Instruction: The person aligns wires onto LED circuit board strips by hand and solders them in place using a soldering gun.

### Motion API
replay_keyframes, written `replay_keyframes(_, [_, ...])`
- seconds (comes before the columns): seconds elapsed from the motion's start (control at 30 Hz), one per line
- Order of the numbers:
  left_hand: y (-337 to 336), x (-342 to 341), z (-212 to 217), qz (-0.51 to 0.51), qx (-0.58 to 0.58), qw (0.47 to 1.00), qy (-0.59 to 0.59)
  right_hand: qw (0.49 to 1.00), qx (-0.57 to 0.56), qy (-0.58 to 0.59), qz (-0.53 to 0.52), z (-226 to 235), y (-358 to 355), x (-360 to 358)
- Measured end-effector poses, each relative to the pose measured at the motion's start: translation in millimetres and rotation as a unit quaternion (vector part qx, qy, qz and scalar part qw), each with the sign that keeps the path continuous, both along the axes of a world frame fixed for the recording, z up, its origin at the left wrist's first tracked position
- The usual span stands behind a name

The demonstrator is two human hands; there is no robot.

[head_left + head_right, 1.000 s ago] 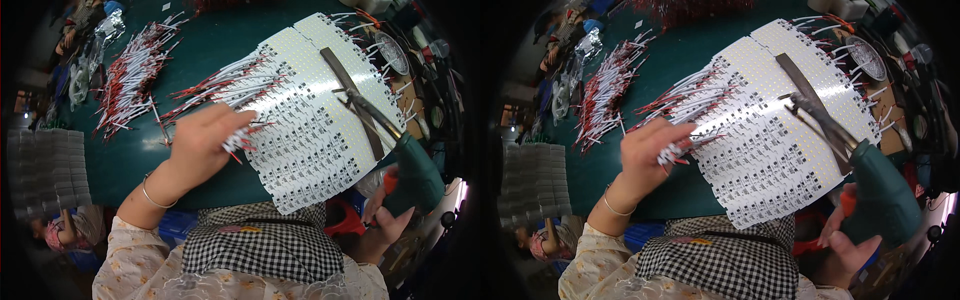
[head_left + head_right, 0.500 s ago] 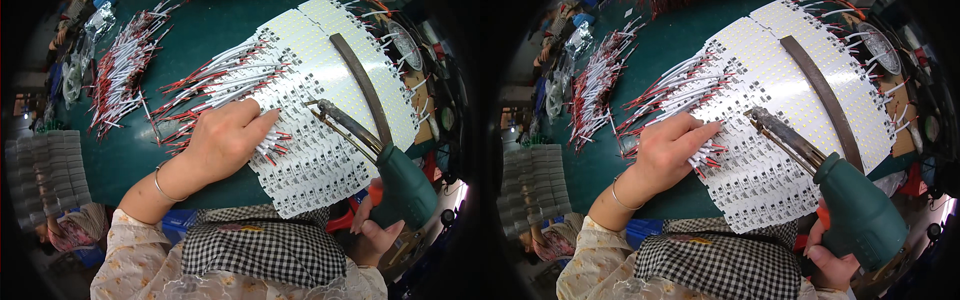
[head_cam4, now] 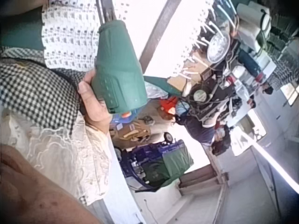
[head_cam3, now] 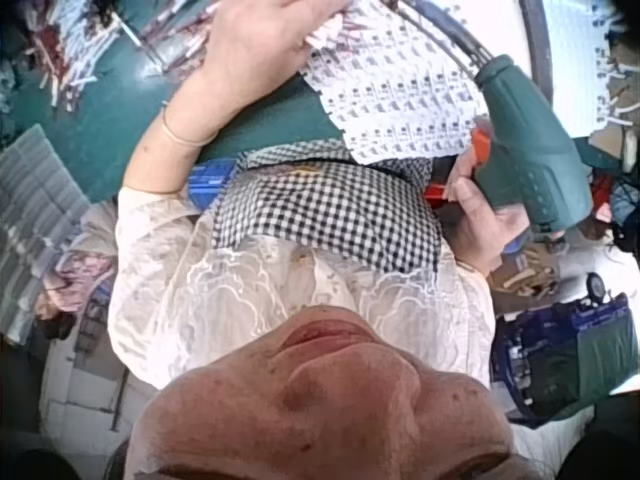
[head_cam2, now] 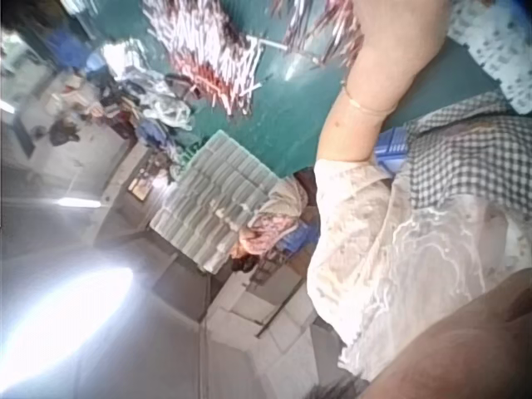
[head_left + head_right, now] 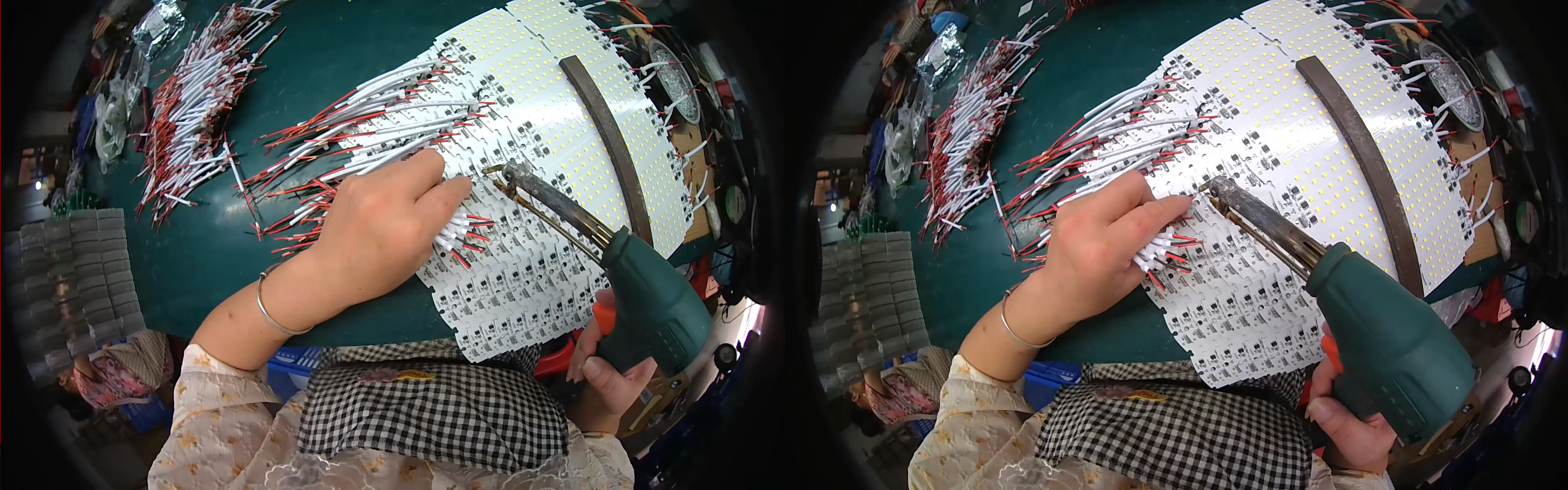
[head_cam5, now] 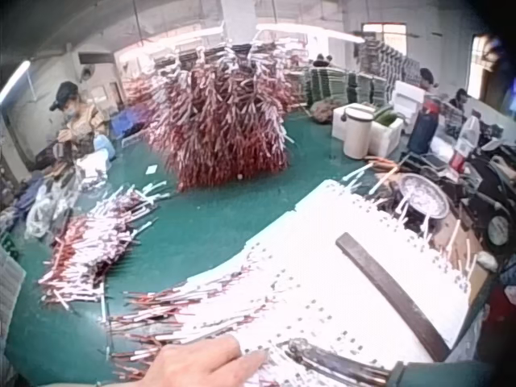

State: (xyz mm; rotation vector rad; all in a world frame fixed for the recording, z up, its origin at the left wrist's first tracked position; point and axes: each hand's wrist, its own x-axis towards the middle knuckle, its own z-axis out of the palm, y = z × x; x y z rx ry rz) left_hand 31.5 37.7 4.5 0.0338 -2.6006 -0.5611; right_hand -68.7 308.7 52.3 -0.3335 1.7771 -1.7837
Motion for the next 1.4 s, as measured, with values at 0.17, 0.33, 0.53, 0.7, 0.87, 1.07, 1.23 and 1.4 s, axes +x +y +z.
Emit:
replay_keyframes(0.17, [1.7, 2.3, -1.2, 0.005, -0.006, 1.0, -0.006, 1.0, 0.01, -0.02, -0.006, 2.5, -6.4, 0.9])
replay_keyframes(0.33, [-0.2, 0.9, -4.3, -0.003, -0.002, 1.0, 0.009, 0.999, 0.02, -0.042, 0.008, 3.6, -9.9, -0.7])
replay_keyframes(0.53, [-0.9, 0.1, -5.2, -0.006, -0.001, 1.0, 0.018, 0.999, 0.021, -0.048, -0.005, 1.7, -9.5, -0.4])
replay_keyframes(0.7, [-2.3, -0.6, -5.0, -0.01, 0.018, 1.0, 0.018, 0.999, 0.032, -0.024, 0.03, -1.9, -6.6, -3.4])
replay_keyframes(0.87, [-2.4, -1.3, -7.3, -0.012, 0.021, 1.0, 0.017, 0.998, 0.054, -0.031, 0.027, 4.4, -13.1, -1.1])
replay_keyframes(1.07, [-2.8, -2.2, -5.9, -0.013, 0.018, 1.0, 0.021, 0.995, 0.083, 0.022, 0.052, 2.2, -9.8, -4.2])
replay_keyframes(1.23, [-2.6, -2.3, -5.7, -0.014, 0.014, 1.0, 0.023, 1.0, -0.012, -0.026, -0.001, 12.9, -13.7, -12.0])
replay_keyframes(1.4, [-2.1, -0.6, -6.0, -0.01, -0.011, 1.0, 0.017, 1.0, -0.015, -0.01, 0.001, 11.1, -8.9, -12.5])
